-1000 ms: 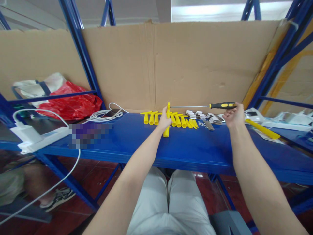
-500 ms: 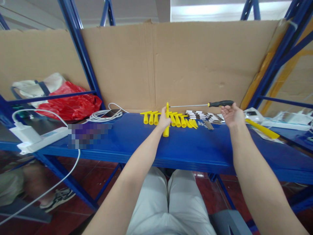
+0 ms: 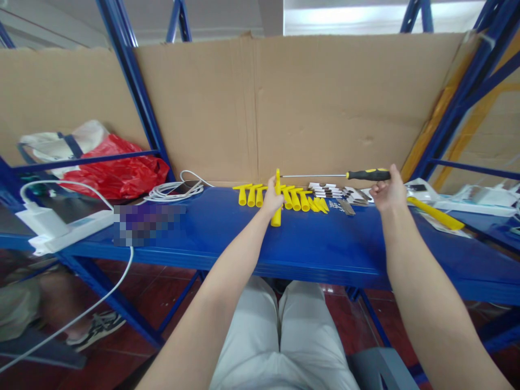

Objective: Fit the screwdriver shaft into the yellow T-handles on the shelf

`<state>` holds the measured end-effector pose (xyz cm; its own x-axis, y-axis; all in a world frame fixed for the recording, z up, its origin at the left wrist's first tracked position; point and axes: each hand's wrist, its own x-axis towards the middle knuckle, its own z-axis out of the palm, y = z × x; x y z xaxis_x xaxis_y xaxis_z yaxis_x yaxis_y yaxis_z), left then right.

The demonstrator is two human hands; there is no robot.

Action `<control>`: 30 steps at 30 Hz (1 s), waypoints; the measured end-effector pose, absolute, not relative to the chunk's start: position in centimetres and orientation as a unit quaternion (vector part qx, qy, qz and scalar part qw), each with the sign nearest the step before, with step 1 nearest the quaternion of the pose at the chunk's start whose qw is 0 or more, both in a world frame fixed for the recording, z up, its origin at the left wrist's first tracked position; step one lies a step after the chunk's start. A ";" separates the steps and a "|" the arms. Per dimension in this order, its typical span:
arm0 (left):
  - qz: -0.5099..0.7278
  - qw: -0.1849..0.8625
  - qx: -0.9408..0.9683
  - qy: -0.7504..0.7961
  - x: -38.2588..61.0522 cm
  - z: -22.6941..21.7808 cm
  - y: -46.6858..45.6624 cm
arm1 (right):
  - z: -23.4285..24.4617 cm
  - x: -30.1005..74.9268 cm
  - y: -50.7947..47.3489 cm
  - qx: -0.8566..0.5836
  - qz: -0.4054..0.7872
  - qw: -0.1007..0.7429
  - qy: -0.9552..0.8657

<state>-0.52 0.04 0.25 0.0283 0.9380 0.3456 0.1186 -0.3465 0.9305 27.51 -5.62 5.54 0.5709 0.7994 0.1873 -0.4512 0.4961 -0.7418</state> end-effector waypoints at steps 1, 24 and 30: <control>0.547 0.374 0.611 0.433 -0.5 0.3 0.0 | 5.6 27.3 -5.7 -0.339 0.373 0.828 -0.247; 0.544 0.367 0.616 0.436 -0.5 0.1 0.4 | 6.4 26.2 -6.9 -0.328 0.397 0.833 -0.202; 0.541 0.362 0.624 0.433 -0.6 0.4 -0.1 | 5.5 27.9 -5.3 -0.308 0.409 0.832 -0.213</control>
<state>-0.57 -0.13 0.43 0.0411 0.9317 0.3610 0.1484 -0.3629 0.9199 27.85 -5.27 5.49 0.5742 0.8122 0.1031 -0.5490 0.4754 -0.6874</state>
